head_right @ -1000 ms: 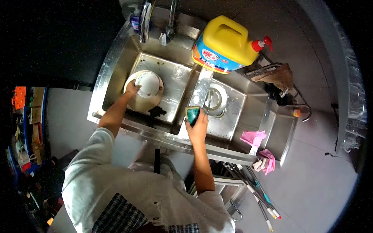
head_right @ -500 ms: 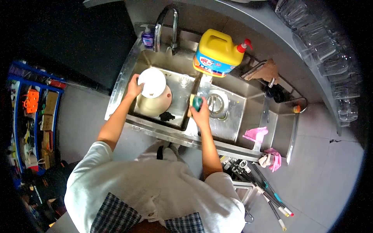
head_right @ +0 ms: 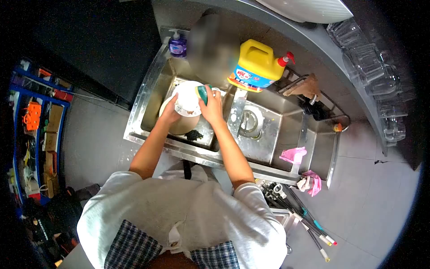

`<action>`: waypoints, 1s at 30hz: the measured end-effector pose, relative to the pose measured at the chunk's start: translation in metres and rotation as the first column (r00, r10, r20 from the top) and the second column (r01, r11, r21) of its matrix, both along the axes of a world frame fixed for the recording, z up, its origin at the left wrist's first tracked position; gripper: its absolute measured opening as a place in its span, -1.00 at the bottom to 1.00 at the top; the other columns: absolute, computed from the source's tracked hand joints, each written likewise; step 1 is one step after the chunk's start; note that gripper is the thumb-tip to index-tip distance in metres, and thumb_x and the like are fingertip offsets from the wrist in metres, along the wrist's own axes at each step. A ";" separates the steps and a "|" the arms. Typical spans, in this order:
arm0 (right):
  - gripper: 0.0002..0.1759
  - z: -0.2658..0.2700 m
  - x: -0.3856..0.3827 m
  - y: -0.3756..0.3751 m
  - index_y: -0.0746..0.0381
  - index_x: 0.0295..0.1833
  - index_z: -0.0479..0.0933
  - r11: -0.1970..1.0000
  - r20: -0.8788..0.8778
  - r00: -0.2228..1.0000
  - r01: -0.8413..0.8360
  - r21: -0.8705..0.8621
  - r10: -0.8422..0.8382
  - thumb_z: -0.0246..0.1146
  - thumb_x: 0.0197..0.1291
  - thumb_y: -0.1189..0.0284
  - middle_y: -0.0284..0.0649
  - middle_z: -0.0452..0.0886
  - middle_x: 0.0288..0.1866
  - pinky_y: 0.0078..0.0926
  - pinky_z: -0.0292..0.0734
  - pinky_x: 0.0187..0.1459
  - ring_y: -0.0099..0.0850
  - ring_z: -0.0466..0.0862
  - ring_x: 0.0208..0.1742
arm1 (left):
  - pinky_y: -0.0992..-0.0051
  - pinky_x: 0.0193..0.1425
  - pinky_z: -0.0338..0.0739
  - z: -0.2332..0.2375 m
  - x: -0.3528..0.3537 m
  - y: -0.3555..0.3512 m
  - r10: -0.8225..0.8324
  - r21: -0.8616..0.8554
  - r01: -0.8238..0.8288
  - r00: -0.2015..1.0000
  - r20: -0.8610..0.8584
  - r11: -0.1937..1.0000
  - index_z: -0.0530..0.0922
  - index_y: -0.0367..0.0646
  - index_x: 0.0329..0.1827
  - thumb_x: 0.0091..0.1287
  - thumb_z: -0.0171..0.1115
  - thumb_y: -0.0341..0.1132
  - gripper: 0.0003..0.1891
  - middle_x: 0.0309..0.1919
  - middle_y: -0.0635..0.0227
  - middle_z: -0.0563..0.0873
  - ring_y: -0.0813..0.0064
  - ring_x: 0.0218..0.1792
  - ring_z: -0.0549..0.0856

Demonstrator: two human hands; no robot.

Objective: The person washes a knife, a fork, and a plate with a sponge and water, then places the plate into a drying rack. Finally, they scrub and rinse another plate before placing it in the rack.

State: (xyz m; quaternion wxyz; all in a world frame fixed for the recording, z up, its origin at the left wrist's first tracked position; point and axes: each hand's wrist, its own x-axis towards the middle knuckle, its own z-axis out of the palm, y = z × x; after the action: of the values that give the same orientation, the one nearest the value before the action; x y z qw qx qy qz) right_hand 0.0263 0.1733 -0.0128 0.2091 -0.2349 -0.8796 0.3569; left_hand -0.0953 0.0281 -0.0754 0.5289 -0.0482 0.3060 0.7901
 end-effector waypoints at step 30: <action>-0.30 -0.006 -0.164 0.115 0.32 0.19 0.35 0.905 0.078 0.943 -0.285 -0.315 0.325 0.35 -0.17 0.41 0.12 0.48 0.15 -0.27 0.40 0.16 -0.06 0.50 0.18 | 0.18 0.27 0.43 0.006 -0.003 -0.020 0.220 -0.116 -0.225 0.974 -0.052 0.967 0.30 -0.37 0.30 0.39 0.09 -0.27 -0.51 0.19 0.09 0.52 0.16 0.17 0.54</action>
State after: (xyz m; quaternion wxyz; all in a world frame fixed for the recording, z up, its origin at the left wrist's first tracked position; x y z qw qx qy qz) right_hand -0.1375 0.2878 -0.0187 0.0554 -0.1457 -0.8528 0.4983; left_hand -0.0984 0.0085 -0.0699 0.4270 -0.0989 0.3564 0.8252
